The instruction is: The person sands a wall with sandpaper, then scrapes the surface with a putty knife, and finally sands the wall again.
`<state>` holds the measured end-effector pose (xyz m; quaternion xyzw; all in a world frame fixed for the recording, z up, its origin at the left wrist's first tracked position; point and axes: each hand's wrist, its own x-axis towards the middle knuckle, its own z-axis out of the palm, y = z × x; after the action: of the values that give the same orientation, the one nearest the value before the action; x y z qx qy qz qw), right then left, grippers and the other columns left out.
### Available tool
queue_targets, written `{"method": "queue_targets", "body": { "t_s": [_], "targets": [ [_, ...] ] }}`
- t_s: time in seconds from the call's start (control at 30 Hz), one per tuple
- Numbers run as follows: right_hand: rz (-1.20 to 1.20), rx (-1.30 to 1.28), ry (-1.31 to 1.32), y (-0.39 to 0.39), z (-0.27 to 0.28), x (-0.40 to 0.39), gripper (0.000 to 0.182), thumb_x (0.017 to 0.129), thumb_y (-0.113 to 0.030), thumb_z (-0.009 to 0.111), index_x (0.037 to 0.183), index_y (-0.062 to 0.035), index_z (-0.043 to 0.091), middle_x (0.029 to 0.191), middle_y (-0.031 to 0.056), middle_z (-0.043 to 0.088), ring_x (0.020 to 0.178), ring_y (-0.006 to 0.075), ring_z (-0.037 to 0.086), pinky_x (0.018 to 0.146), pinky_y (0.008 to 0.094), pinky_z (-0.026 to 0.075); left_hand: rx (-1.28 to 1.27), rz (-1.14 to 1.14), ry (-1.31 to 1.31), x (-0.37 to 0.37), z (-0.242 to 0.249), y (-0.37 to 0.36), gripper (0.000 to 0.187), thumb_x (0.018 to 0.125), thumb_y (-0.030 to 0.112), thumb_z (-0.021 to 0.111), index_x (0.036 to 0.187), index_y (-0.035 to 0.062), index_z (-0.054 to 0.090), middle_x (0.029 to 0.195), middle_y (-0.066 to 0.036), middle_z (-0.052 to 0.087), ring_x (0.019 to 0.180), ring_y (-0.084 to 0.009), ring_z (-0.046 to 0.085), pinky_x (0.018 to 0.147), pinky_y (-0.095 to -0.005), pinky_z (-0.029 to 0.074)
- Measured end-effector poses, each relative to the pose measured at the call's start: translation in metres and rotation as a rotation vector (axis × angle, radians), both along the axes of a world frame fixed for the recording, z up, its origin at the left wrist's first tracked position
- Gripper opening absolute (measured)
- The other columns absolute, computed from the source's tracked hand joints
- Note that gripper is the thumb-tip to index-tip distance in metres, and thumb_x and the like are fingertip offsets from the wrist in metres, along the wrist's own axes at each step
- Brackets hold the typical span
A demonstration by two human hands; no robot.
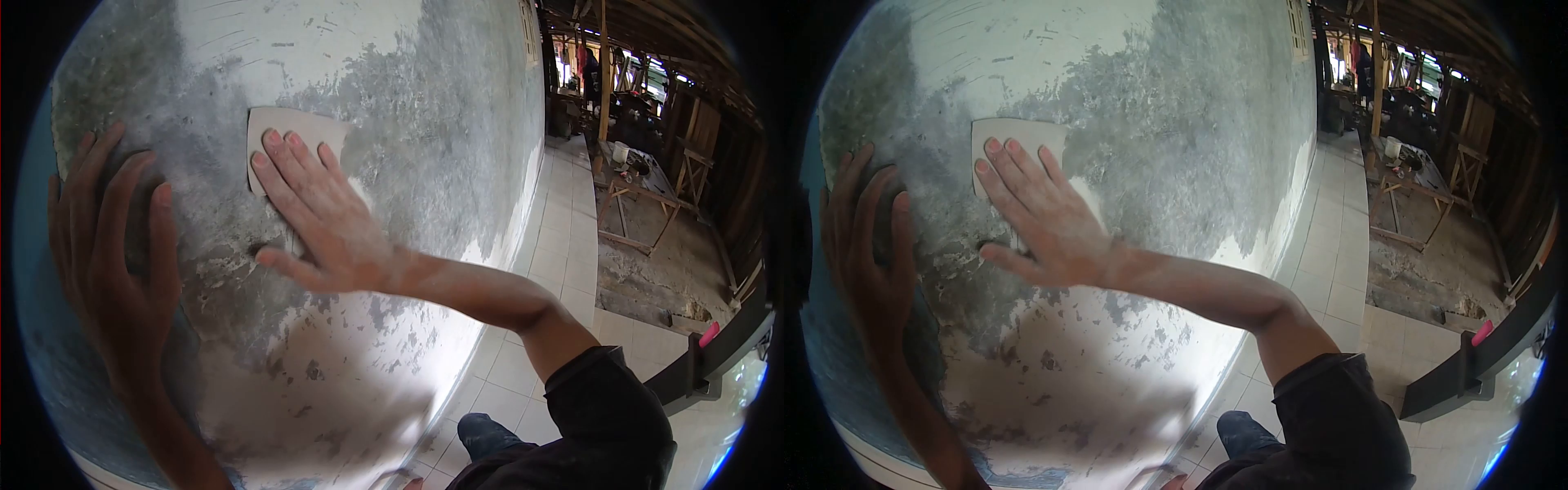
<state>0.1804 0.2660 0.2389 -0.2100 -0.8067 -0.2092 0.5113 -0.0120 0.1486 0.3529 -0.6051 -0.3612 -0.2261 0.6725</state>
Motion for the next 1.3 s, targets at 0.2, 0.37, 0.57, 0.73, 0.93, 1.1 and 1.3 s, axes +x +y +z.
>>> {"method": "queue_targets", "body": {
  "t_s": [0.2,0.37,0.57,0.73,0.93,1.1,1.3],
  "targets": [
    [0.195,-0.108,-0.03,-0.027,-0.105,-0.012,0.09,0.086,-0.048,0.064,0.149,-0.001,0.021,0.153,0.0259,0.02,0.142,0.0426,0.018,0.112,0.0589,0.017,-0.008,-0.008,-0.006,0.0,0.001,-0.001,0.023,0.093,0.02,0.058,0.113,0.01,0.064,0.131,-0.006,0.057,0.127,-0.027,0.049,0.107,-0.0451,0.037],
    [0.076,-0.102,0.1,-0.01,-0.19,0.001,0.088,0.086,-0.049,0.063,0.144,0.0063,0.027,0.149,0.0281,0.028,0.141,0.0419,0.022,0.113,0.0555,0.019,0.021,-0.028,0.053,-0.006,0.002,0.003,0.022,0.093,0.02,0.059,0.112,0.0106,0.065,0.13,-0.005,0.058,0.124,-0.026,0.051,0.105,-0.0431,0.039],
    [0.078,-0.343,0.499,0.018,-0.132,0.007,0.087,0.091,-0.038,0.057,0.147,0.0095,0.011,0.151,0.0359,0.009,0.141,0.0513,0.005,0.113,0.0598,0.004,-0.031,-0.001,0.125,-0.015,0.011,0.001,0.024,0.093,0.023,0.061,0.113,0.0114,0.065,0.127,-0.004,0.061,0.12,-0.0242,0.055,0.1,-0.0373,0.043],
    [0.112,-0.381,0.371,-0.026,-0.168,-0.023,0.086,0.09,-0.037,0.059,0.147,0.0082,0.013,0.15,0.0365,0.011,0.141,0.0518,0.009,0.112,0.0617,0.006,-0.064,-0.015,0.234,-0.019,0.021,0.001,0.024,0.093,0.025,0.061,0.113,0.0136,0.066,0.124,-0.003,0.062,0.116,-0.0235,0.057,0.099,-0.0366,0.044],
    [0.049,-0.234,0.213,-0.001,-0.158,-0.004,0.084,0.09,-0.036,0.059,0.146,0.009,0.014,0.151,0.035,0.013,0.142,0.0496,0.01,0.112,0.0619,0.007,-0.017,-0.001,0.196,-0.019,0.014,0.003,0.023,0.091,0.027,0.063,0.111,0.0167,0.066,0.123,-0.001,0.063,0.115,-0.022,0.058,0.099,-0.0368,0.044],
    [0.095,-0.154,0.261,0.008,-0.093,-0.01,0.081,0.093,-0.037,0.053,0.146,0.0097,0.014,0.151,0.0355,0.013,0.141,0.051,0.009,0.112,0.0608,0.004,-0.018,-0.062,0.127,-0.011,0.007,0.004,0.023,0.089,0.024,0.065,0.11,0.0158,0.066,0.124,-0.001,0.062,0.117,-0.0228,0.057,0.102,-0.0402,0.042],
    [0.077,-0.129,-0.084,-0.001,-0.125,-0.001,0.081,0.093,-0.035,0.055,0.145,0.0105,0.014,0.15,0.0358,0.013,0.14,0.0525,0.009,0.112,0.0616,0.006,0.029,-0.119,-0.025,0.006,-0.005,0.0,0.023,0.086,0.02,0.066,0.108,0.0133,0.065,0.124,-0.004,0.061,0.123,-0.0252,0.052,0.108,-0.0481,0.034]
  ]
}}
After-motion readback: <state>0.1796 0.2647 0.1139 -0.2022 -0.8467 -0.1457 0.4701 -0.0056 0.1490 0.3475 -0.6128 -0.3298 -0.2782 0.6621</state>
